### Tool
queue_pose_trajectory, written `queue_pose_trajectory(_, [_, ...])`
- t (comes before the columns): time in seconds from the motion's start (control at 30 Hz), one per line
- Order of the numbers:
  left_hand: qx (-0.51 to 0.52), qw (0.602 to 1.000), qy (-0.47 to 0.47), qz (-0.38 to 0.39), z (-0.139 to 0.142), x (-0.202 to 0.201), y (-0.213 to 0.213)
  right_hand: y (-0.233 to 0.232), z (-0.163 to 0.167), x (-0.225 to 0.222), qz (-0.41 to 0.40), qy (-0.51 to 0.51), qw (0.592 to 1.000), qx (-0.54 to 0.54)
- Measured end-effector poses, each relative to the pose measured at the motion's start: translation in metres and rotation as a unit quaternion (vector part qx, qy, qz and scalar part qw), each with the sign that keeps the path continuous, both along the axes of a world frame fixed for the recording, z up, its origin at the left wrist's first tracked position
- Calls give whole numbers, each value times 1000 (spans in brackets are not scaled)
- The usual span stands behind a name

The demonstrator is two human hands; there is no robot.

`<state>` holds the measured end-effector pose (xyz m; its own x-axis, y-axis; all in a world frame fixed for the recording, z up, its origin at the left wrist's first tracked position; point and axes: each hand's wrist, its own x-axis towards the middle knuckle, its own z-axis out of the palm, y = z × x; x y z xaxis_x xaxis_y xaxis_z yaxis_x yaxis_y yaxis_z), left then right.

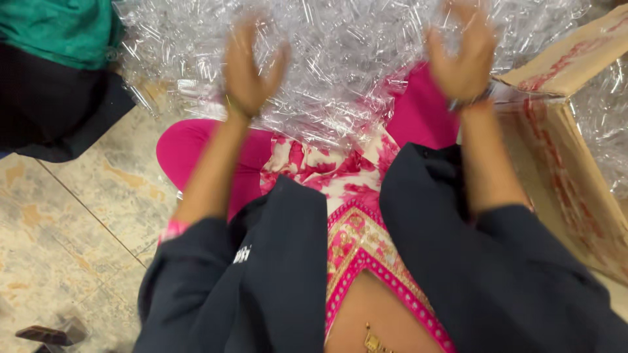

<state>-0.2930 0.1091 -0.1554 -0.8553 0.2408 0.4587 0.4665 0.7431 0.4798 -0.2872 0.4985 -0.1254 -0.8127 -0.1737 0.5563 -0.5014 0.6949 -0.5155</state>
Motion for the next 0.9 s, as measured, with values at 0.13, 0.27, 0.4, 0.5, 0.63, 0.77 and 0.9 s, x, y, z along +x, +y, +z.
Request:
queue_pose_trajectory(0.13, [56,987,-107,-103,-42,142,62,-40,-48,63,46,-51,997,-40])
queue_pose_trajectory(0.27, [-26,989,-102,-107,-81,160,114,-83,-88,59,64,-41,994,79])
queue_pose_trajectory(0.4, [-86,994,17,-66,-104,145,125,-106,-98,46,66,-29,983,171])
queue_pose_trajectory(0.5, [-72,991,55,-101,-109,151,120,-105,-93,49,57,18,982,181])
queue_pose_trajectory(0.63, [-34,986,59,-153,-104,166,107,-83,-94,61,61,50,993,90])
queue_pose_trajectory(0.77, [31,977,21,-212,-86,183,87,-49,-94,76,18,-59,977,-204])
queue_pose_trajectory(0.9, [109,959,-102,-240,-57,213,74,-18,-81,100,83,-264,809,-519])
